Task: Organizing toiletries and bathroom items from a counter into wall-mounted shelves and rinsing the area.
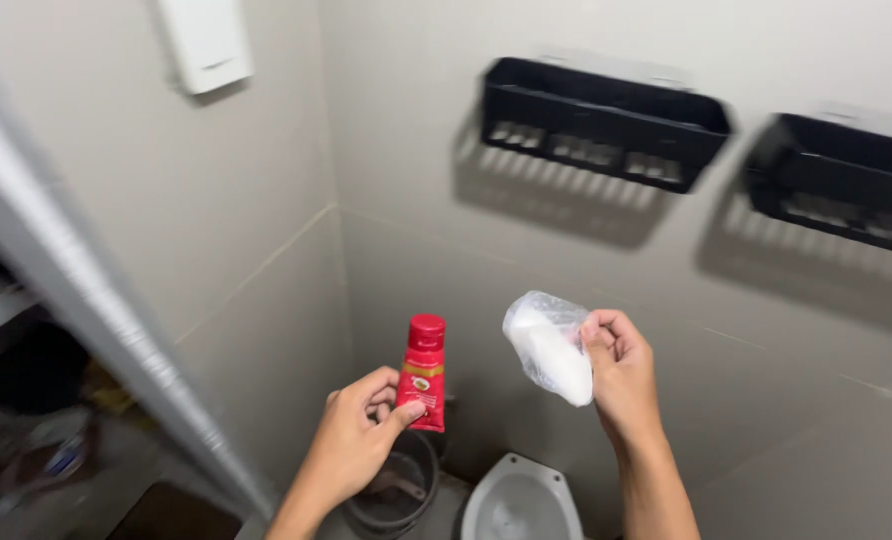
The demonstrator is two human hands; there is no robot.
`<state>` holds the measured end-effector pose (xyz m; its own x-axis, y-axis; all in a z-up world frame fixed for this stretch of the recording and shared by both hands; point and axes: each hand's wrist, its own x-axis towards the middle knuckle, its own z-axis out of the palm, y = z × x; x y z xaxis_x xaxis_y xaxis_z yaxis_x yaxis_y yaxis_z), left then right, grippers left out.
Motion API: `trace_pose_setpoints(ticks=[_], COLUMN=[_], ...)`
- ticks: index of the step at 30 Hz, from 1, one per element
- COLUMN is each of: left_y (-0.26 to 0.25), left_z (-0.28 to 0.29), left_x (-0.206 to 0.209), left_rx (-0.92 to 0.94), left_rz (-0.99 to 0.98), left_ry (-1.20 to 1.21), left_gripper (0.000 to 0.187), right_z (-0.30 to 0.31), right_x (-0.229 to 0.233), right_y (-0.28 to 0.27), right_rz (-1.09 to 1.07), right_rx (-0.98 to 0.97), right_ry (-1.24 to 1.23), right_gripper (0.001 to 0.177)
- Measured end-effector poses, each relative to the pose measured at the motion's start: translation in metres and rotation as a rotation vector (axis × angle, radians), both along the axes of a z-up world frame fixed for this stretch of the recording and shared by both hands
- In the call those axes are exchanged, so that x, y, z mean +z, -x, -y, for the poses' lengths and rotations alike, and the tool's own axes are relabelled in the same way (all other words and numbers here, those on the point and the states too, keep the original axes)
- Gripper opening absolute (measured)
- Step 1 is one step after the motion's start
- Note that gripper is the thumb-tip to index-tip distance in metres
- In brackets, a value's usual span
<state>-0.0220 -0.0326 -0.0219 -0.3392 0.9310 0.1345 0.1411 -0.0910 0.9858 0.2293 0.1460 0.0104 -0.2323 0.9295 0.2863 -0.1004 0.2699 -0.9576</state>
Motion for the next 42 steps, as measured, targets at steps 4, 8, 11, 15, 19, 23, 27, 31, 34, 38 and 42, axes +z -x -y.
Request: trace_pose_setpoints(ticks=[4,8,11,15,19,23,27,31,34,38,42], left_y=[0.037,0.077,0.111,0.155,0.195,0.23,0.25,0.264,0.274,0.284,0.296], left_z=[0.046,0.095,0.129,0.17,0.205,0.231,0.253,0.27,0.281,0.294,0.302], left_x=[-0.021,-0.033,-0.031,-0.035,-0.044,-0.054,-0.06,-0.063,-0.074,-0.09,-0.101], left_rx=[0.098,0.23,0.3,0.389,0.482,0.608,0.689,0.732,0.782,0.848,0.971], left_rz=[0.075,0.052,0.048,0.039,0.043,0.003,-0.012,0.025,0.042,0.046,0.014], left_ry=[0.027,0.058,0.085,0.039,0.091,0.101,0.09,0.059,0.062,0.083,0.19], left_gripper=[0.014,0.015,0.016,0.017,0.017,0.018,0.019,0.018,0.018,0.018,0.023], right_z=[0.022,0.049,0.066,0.093,0.121,0.143,0.163,0.175,0.179,0.199,0.203], right_x=[-0.011,-0.023,-0.04,-0.057,-0.071,-0.093,-0.102,-0.116,-0.137,-0.145,-0.163], right_y=[0.058,0.124,0.171,0.232,0.289,0.338,0.378,0.417,0.449,0.49,0.536], right_rz=[0.044,0.082,0.082,0.067,0.131,0.185,0.185,0.204,0.204,0.224,0.198], right_rx=[0.121,0.222,0.304,0.405,0.46,0.515,0.605,0.683,0.778,0.875,1.055], right_ry=[0.072,0.107,0.124,0.12,0.104,0.075,0.094,0.076,0.056,0.147,0.242], right_gripper=[0.017,0.018,0.018,0.017,0.017,0.018,0.017,0.017,0.016,0.015,0.015])
